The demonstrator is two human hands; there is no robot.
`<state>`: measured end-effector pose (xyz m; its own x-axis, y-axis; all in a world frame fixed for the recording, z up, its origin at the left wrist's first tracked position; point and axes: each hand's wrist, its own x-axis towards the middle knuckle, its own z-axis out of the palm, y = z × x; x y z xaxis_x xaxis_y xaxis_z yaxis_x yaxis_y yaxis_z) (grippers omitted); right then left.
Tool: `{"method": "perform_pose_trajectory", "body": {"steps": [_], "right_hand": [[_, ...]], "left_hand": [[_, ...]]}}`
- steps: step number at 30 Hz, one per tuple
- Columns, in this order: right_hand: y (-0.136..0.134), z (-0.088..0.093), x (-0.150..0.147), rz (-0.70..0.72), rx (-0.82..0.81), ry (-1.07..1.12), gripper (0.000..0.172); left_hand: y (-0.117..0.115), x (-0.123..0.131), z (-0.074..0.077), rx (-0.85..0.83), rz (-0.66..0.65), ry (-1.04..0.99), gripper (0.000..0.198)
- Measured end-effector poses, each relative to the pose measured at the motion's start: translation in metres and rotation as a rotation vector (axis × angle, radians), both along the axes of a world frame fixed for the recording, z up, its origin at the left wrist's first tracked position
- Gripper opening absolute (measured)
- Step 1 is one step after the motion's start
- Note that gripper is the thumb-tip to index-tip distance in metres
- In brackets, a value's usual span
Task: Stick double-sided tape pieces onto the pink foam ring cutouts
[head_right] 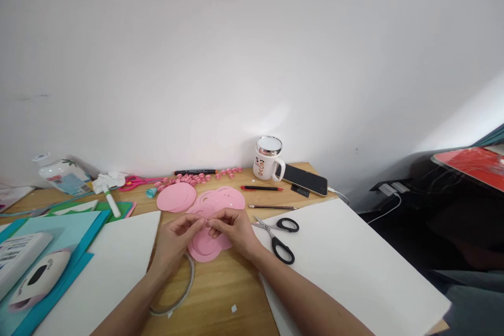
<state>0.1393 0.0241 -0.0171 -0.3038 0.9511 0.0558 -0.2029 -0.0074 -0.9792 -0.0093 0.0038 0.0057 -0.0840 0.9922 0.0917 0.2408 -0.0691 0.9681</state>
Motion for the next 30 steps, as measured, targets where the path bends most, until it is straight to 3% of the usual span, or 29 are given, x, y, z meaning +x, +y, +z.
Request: {"method": "perform_pose_trajectory", "body": {"steps": [7, 14, 30], "right_hand": [[0.001, -0.004, 0.0, -0.054, -0.02, 0.083, 0.024], [0.0, -0.007, 0.0, -0.013, -0.077, 0.185, 0.029], [0.0, -0.005, 0.0, -0.044, -0.121, 0.201, 0.039]], "left_hand": [[0.0, -0.001, 0.001, -0.013, -0.015, -0.029, 0.019], [0.002, -0.002, -0.003, -0.049, -0.019, -0.053, 0.017], [0.003, -0.005, -0.007, -0.03, -0.005, -0.047, 0.021]]}}
